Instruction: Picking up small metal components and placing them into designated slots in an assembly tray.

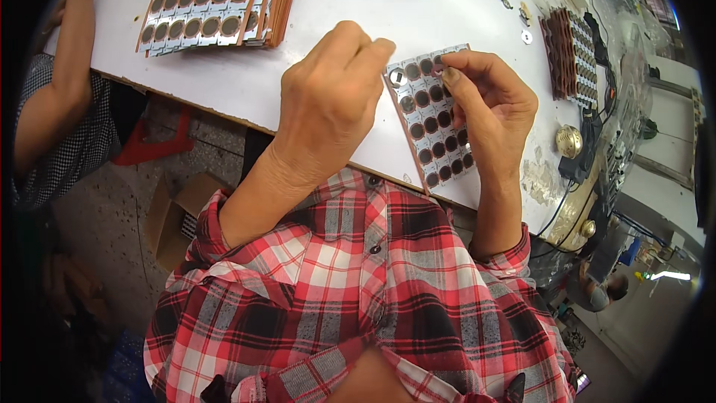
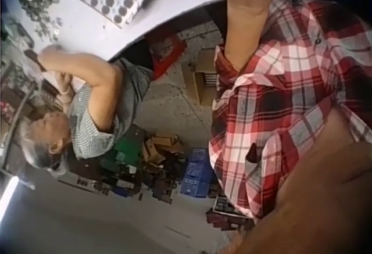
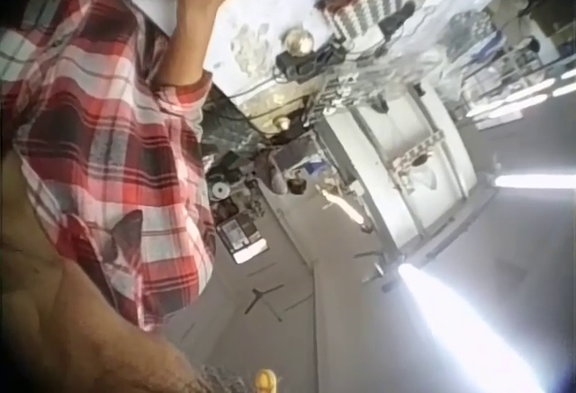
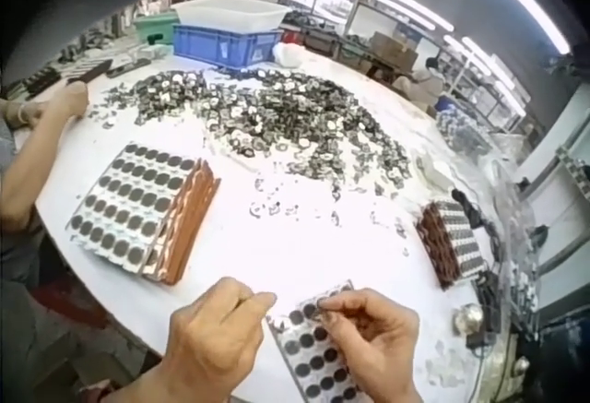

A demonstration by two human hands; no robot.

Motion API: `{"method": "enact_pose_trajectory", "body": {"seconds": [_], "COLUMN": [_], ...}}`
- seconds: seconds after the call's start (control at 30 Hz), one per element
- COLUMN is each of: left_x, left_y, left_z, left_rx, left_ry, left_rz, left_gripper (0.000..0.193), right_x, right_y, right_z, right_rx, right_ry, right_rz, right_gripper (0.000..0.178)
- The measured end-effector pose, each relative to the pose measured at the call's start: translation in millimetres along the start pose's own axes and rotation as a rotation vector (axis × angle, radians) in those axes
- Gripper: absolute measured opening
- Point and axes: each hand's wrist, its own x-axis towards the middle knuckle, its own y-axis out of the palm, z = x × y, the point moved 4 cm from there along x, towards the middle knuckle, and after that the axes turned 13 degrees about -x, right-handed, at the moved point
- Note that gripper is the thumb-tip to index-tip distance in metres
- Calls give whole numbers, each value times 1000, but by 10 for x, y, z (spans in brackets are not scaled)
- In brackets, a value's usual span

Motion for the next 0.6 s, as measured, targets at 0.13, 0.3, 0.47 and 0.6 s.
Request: {"method": "enact_pose_trajectory", "body": {"seconds": [0.13,0.3,0.47,0.6], "left_x": [9,-168,-379,-373], "left_y": [20,22,142,145], "left_z": [-10,-197,-373,-367], "left_rx": [48,-5,-3,-13], "left_ry": [59,228,206,141], "left_rz": [-23,-5,111,116], "left_gripper": [26,21,29,38], "right_x": [16,7,40,62], "right_y": [52,108,94,95], "right_z": [13,-26,22,33], "right_rx": [-23,-151,-236,-213], "right_ry": [0,-48,-119,-117], "right_rz": [58,76,137,223], "right_gripper": [16,13,12,12]}}
